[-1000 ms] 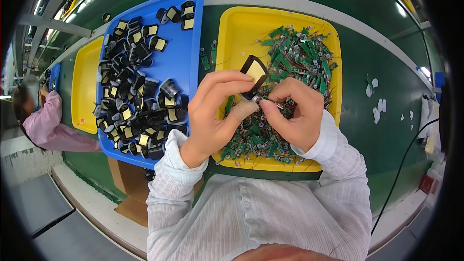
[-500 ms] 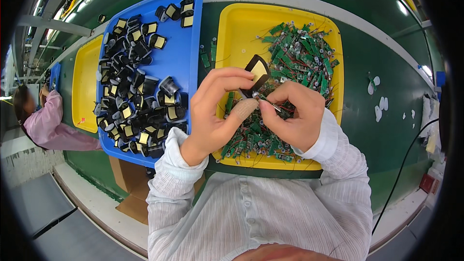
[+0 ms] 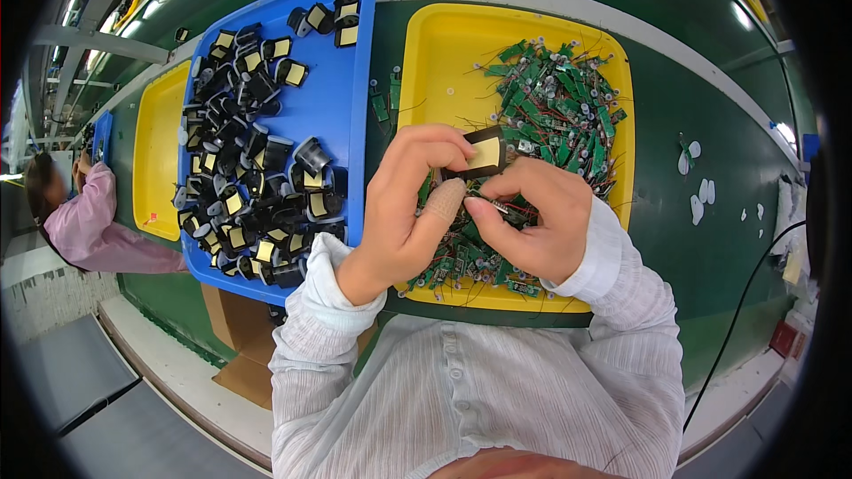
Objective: The person repeatedly picks small black plastic housings from a blue tray and green circuit boards from a yellow tray, then inserts the boards into the housings. The assembled units are placed back into the blue tray.
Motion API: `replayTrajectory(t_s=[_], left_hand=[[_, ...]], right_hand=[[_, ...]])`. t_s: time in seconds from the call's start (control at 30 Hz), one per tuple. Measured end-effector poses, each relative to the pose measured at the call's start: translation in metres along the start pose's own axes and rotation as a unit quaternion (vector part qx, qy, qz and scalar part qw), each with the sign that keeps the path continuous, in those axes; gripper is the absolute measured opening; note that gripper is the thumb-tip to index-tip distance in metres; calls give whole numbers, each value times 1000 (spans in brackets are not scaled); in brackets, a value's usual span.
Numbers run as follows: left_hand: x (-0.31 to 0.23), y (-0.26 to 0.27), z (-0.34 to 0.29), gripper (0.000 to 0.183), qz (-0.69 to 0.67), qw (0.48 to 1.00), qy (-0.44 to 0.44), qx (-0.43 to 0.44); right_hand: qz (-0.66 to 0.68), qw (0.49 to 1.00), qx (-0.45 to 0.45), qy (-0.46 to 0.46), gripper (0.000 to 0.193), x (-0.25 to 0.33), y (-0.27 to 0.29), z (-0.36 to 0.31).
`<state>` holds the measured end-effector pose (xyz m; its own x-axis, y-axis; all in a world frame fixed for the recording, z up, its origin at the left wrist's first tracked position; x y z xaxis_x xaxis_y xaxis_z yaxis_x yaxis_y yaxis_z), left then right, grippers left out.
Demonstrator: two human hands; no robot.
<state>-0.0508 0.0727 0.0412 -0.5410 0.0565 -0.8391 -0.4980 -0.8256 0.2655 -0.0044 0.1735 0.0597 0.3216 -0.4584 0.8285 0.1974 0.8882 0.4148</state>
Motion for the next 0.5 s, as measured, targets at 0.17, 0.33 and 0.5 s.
replayTrajectory(t_s=[0.17, 0.33, 0.5], left_hand=[[11, -5, -1, 18, -117, 991, 66, 14], [15, -10, -3, 19, -197, 975, 95, 29], [14, -9, -3, 19, -199, 976, 82, 22]], right_hand=[[53, 996, 0, -66, 10, -17, 0, 0], [104, 990, 6, -97, 10, -25, -4, -2], [94, 993, 16, -76, 10, -20, -7, -1]])
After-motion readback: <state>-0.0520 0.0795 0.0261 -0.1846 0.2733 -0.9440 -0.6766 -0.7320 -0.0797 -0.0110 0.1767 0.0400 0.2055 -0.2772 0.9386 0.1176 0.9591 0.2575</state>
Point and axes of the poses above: each hand's wrist, its own z-axis towards the middle knuckle, its own y-axis out of the back of the hand, x = y × z, the point moved 10 cm from there along z, towards the middle knuckle, and after that the axes turned 2 degrees about -y, right-handed, at the moved point
